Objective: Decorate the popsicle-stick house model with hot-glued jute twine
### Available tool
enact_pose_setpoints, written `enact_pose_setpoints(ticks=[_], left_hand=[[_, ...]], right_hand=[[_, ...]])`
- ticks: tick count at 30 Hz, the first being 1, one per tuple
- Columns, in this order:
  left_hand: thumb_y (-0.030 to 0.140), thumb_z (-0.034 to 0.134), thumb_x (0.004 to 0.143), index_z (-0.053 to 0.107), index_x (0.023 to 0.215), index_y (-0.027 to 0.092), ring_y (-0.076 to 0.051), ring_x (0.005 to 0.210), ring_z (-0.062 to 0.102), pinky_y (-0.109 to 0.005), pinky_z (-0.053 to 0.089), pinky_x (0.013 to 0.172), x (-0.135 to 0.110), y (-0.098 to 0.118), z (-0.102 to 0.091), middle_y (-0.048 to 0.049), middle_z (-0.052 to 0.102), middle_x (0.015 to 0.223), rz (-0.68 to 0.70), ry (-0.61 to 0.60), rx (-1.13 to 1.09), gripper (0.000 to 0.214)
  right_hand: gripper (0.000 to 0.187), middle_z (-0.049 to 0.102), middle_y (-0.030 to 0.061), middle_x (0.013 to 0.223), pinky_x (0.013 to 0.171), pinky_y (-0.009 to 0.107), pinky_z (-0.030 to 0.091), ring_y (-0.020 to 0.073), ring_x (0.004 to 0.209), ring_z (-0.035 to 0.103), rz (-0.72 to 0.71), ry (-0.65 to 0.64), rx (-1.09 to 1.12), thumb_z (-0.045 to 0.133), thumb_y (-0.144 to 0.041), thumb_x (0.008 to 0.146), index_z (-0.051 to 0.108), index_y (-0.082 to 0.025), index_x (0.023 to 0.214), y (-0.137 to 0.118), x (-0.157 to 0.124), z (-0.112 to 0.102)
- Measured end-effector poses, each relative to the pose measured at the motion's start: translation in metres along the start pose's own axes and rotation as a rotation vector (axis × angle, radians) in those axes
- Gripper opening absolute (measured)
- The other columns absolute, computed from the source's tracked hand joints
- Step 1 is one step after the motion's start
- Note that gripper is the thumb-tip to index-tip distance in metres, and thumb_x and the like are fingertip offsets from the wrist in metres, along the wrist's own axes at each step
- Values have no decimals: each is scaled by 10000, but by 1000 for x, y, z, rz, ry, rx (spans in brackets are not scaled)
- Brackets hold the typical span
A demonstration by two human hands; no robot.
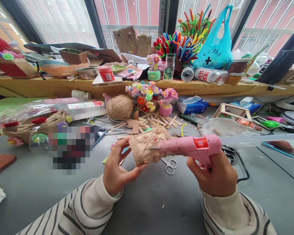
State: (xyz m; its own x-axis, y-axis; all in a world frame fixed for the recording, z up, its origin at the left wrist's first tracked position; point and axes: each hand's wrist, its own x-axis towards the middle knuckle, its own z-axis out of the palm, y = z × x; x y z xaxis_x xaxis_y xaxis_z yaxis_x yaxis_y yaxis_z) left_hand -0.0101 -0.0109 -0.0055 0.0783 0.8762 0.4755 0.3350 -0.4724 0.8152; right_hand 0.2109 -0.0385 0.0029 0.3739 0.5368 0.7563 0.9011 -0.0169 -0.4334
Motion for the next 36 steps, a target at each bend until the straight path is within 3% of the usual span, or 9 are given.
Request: enact_pose_setpoints(ticks=[16, 24, 36], left_hand=[[312, 753, 588, 450, 1136, 177, -240, 1055, 563, -410, 526, 883, 0, 0, 0, -119, 538, 1140, -28, 8, -17, 641], [306, 753, 590, 448, 1138, 188, -238, 1064, 561, -408, 523, 891, 0, -1, 1, -114, 534, 1148, -41, 10, -34, 638], [309, 753, 595, 448, 1138, 187, -239, 1076, 553, -408, 515, 905, 1, 0, 1, -110, 532, 1143, -56, 11, -63, 635]], right_hand=[[165, 347, -44, 508, 416, 271, 252, 105, 424, 306, -2, -15, 40, 537, -381, 645, 459, -235, 639, 1, 3, 0], [169, 415, -22, 536, 446, 282, 299, 132, 462, 398, -2, -16, -21, 524, -392, 678, 456, -236, 682, 1, 2, -1], [180, 372, -32, 509, 416, 275, 270, 108, 423, 318, -24, 15, -29, 546, -387, 665, 543, -214, 716, 8, 4, 1]])
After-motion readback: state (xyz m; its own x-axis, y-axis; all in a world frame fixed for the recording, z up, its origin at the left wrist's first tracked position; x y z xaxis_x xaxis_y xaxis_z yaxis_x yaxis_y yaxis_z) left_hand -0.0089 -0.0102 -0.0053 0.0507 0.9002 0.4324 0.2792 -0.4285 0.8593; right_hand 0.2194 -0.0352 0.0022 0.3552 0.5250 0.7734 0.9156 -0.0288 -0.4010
